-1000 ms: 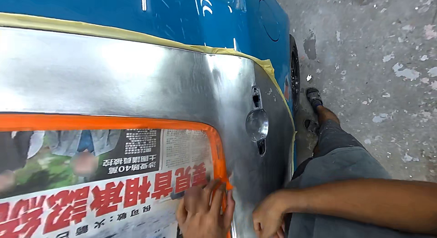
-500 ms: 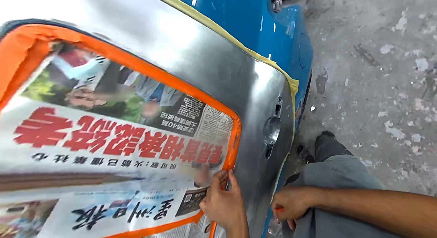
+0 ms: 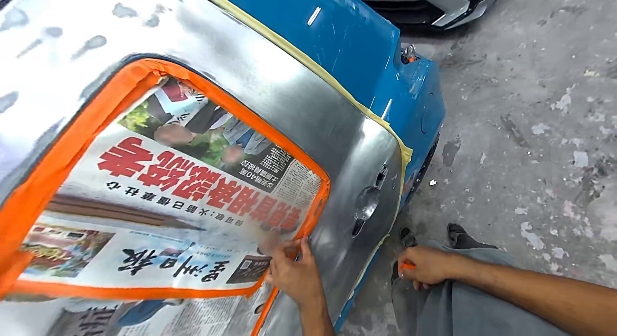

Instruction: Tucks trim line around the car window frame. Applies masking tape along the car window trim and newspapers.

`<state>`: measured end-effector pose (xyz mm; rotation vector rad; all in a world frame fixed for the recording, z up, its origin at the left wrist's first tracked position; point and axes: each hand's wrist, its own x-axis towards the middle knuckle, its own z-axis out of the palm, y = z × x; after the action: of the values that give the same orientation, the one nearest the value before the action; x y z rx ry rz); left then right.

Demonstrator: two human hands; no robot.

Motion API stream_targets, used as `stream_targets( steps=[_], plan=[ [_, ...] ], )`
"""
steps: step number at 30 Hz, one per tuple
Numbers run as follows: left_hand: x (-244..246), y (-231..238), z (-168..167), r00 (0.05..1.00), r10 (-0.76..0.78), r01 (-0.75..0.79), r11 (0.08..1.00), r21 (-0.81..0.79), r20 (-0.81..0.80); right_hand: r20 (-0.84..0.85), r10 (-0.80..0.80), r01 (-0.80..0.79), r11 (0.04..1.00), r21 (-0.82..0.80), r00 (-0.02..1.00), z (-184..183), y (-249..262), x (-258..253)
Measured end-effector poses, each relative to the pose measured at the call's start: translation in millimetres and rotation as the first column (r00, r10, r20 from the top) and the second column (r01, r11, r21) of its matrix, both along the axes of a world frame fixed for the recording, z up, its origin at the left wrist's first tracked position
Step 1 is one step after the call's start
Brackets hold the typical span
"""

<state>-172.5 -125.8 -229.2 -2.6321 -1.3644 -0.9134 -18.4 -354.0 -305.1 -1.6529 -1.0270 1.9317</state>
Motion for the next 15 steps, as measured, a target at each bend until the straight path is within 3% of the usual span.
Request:
stream_targets(
  steps=[8,15],
  plan=[
    [-19.1,2.7,-2.7,0.998,0.035,-0.033,0.999,0.042,-0.044,0.079,0.131,-0.133,0.991,0.020,0.988,-22.1,-35.0,7.4],
    [-19.8,0.5,-19.7,0.961,0.191,-0.168,0.978,-0.126,0.201,0.046,0.093,-0.092,0.995,-0.027,0.995,-42.6,-70.3,20.5]
  ],
)
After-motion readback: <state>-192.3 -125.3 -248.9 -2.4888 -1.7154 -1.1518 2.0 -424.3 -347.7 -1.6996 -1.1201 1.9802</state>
